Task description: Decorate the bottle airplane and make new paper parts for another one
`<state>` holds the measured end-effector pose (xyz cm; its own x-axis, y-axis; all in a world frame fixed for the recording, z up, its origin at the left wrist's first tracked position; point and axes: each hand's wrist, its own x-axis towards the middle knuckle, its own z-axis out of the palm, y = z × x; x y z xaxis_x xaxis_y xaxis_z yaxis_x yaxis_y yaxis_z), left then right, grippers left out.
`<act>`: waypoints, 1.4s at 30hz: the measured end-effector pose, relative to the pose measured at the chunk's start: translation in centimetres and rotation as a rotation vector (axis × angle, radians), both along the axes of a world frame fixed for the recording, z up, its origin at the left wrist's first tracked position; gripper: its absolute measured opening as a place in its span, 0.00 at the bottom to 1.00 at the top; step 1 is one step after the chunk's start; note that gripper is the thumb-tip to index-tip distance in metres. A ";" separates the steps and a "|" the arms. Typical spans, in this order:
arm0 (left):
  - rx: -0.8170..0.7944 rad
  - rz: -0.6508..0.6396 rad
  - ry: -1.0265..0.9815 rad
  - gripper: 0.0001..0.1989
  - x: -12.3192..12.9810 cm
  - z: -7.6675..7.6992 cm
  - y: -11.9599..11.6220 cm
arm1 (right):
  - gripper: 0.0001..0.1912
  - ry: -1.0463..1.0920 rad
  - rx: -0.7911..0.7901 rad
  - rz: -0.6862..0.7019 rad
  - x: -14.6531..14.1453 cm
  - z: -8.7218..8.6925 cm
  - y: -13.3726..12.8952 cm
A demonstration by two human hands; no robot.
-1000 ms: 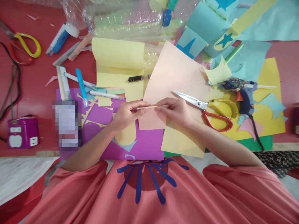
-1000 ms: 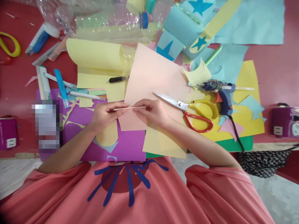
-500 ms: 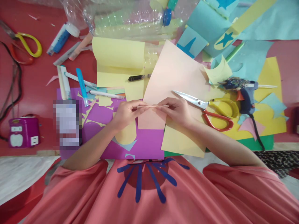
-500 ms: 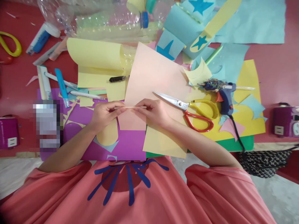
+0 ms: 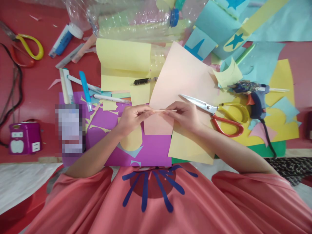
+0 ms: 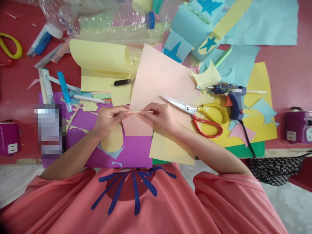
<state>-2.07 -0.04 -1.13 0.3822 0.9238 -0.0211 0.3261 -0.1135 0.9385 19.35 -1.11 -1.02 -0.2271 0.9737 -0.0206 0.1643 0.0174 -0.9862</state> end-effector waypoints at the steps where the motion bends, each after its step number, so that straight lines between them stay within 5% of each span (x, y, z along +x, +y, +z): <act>1: -0.003 -0.003 -0.011 0.21 0.0 0.0 0.0 | 0.08 0.007 -0.005 -0.007 0.0 0.0 0.0; 11: -0.123 0.038 -0.017 0.22 0.1 1.0 0.0 | 0.06 0.097 -0.104 -0.038 0.1 -0.3 0.0; 27: -0.100 0.026 -0.041 0.19 0.0 0.9 0.3 | 0.16 0.068 -0.100 -0.050 0.3 -0.2 0.2; 37: -0.134 0.055 -0.044 0.22 -0.2 0.5 0.3 | 0.10 0.169 -0.184 -0.073 0.1 0.1 0.1; 42: -0.142 0.032 -0.131 0.15 -0.1 0.4 0.4 | 0.08 0.199 -0.210 -0.090 0.1 -0.1 0.3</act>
